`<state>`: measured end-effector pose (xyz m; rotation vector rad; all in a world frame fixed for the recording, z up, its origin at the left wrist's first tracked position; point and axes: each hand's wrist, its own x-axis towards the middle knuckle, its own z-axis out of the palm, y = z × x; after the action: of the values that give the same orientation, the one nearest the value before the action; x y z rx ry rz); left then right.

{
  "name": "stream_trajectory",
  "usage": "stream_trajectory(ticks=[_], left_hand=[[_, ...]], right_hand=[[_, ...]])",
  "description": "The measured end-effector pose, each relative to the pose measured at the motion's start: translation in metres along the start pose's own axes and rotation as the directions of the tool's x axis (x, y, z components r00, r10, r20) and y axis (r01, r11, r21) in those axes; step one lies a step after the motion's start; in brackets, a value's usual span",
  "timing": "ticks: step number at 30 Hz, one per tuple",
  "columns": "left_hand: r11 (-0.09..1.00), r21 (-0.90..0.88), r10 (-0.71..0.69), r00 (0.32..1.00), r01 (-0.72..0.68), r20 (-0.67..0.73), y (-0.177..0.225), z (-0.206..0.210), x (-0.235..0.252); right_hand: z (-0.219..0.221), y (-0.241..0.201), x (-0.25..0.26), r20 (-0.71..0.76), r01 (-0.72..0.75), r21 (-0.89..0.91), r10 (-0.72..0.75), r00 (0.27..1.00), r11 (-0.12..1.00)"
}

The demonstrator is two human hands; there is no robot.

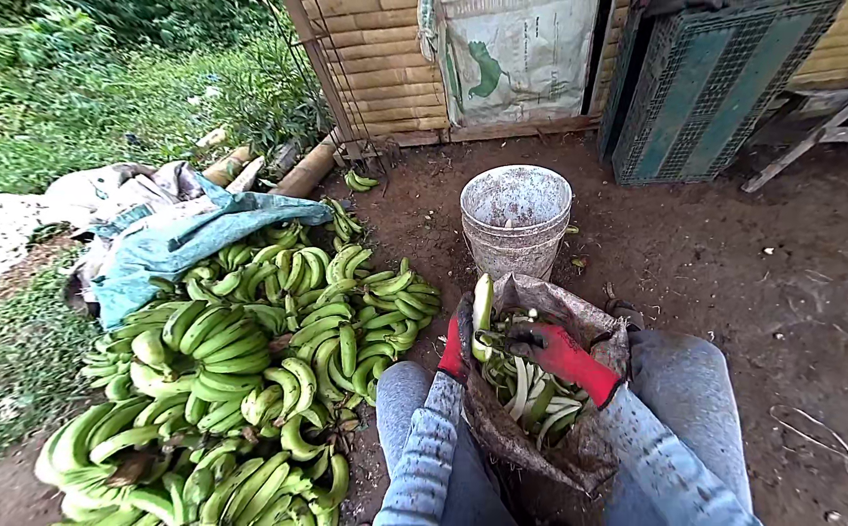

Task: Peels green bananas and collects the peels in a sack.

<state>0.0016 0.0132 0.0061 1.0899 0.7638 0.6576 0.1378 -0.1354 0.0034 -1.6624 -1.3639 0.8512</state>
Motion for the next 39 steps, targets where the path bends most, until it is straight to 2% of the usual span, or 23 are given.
stream_trajectory(ticks=[2, 4, 6, 8, 9, 11, 14, 16, 17, 19, 20, 21, 23, 25, 28, 31, 33, 35, 37, 39], left_hand=[[0.999, 0.033, -0.014, 0.998, 0.012, 0.068, -0.004, 0.000, -0.009], [0.994, 0.109, -0.028, 0.991, 0.013, 0.128, -0.010, -0.003, -0.011], [0.972, 0.233, -0.049, 0.976, -0.002, 0.214, -0.016, -0.007, -0.016], [0.952, 0.305, -0.056, 0.985, 0.004, 0.163, -0.011, 0.002, -0.023], [0.944, 0.330, -0.030, 0.996, 0.000, 0.086, -0.008, 0.004, -0.022], [0.938, 0.344, 0.069, 0.995, -0.040, -0.073, -0.007, 0.005, -0.009], [0.966, 0.245, 0.115, 0.982, -0.076, -0.148, 0.000, 0.001, 0.008], [0.991, 0.108, 0.083, 0.994, -0.076, -0.067, -0.004, -0.002, 0.008], [0.995, 0.083, 0.058, 0.998, -0.060, 0.030, -0.009, -0.004, 0.005], [0.976, 0.214, 0.000, 0.975, -0.049, 0.222, -0.014, -0.009, -0.003], [0.948, 0.314, -0.035, 0.962, -0.054, 0.269, -0.015, -0.013, -0.007], [0.945, 0.326, -0.069, 0.961, -0.023, 0.267, -0.021, -0.014, -0.006], [0.990, 0.130, -0.085, 0.978, 0.061, 0.188, -0.026, -0.013, -0.001], [0.998, -0.040, -0.049, 0.995, 0.052, 0.085, -0.022, -0.007, 0.006], [0.997, -0.060, 0.029, 0.990, -0.038, -0.136, -0.012, -0.001, 0.011], [0.988, -0.135, 0.046, 0.972, -0.079, -0.232, -0.009, 0.002, 0.012], [0.984, -0.135, 0.096, 0.980, -0.120, -0.174, -0.007, 0.004, 0.008], [0.989, -0.066, 0.132, 0.991, -0.134, -0.039, -0.008, 0.000, 0.003], [0.989, 0.081, 0.116, 0.986, -0.126, 0.119, -0.013, -0.004, -0.002], [0.955, 0.284, 0.022, 0.974, -0.087, 0.226, -0.015, -0.008, -0.006]], right_hand=[[-0.001, 0.004, 0.009, -0.066, -0.060, -0.143, 0.050, 0.997, 0.988], [-0.005, 0.008, 0.025, -0.213, -0.173, -0.208, 0.128, 0.969, 0.963], [-0.016, 0.021, 0.040, -0.398, -0.289, -0.167, 0.204, 0.894, 0.943], [-0.029, 0.024, 0.045, -0.488, -0.328, -0.101, 0.240, 0.839, 0.939], [-0.029, 0.021, 0.042, -0.484, -0.299, -0.070, 0.230, 0.844, 0.952], [-0.018, 0.012, 0.024, -0.374, -0.193, -0.029, 0.168, 0.912, 0.981], [0.007, -0.003, -0.002, -0.135, 0.006, -0.046, -0.012, 0.991, 0.999], [0.013, -0.005, -0.002, -0.130, -0.011, -0.141, -0.008, 0.991, 0.990], [0.010, -0.003, 0.003, -0.178, -0.062, -0.178, 0.030, 0.984, 0.982], [-0.005, 0.006, 0.023, -0.338, -0.200, -0.218, 0.119, 0.934, 0.955], [-0.015, 0.011, 0.033, -0.410, -0.273, -0.211, 0.168, 0.896, 0.939], [-0.024, 0.013, 0.038, -0.460, -0.328, -0.181, 0.216, 0.861, 0.927], [-0.028, 0.008, 0.037, -0.484, -0.336, -0.124, 0.239, 0.842, 0.934], [-0.014, -0.002, 0.023, -0.419, -0.241, -0.107, 0.176, 0.891, 0.965], [0.015, -0.015, -0.006, -0.256, -0.070, -0.144, 0.032, 0.966, 0.987], [0.028, -0.022, -0.013, -0.163, -0.086, -0.309, 0.037, 0.986, 0.947], [0.026, -0.022, -0.002, -0.190, -0.126, -0.372, 0.058, 0.980, 0.919], [0.017, -0.016, 0.014, -0.209, -0.181, -0.351, 0.111, 0.972, 0.919], [0.003, -0.005, 0.031, -0.248, -0.212, -0.289, 0.141, 0.959, 0.934], [-0.008, 0.009, 0.045, -0.283, -0.256, -0.247, 0.183, 0.941, 0.934]])
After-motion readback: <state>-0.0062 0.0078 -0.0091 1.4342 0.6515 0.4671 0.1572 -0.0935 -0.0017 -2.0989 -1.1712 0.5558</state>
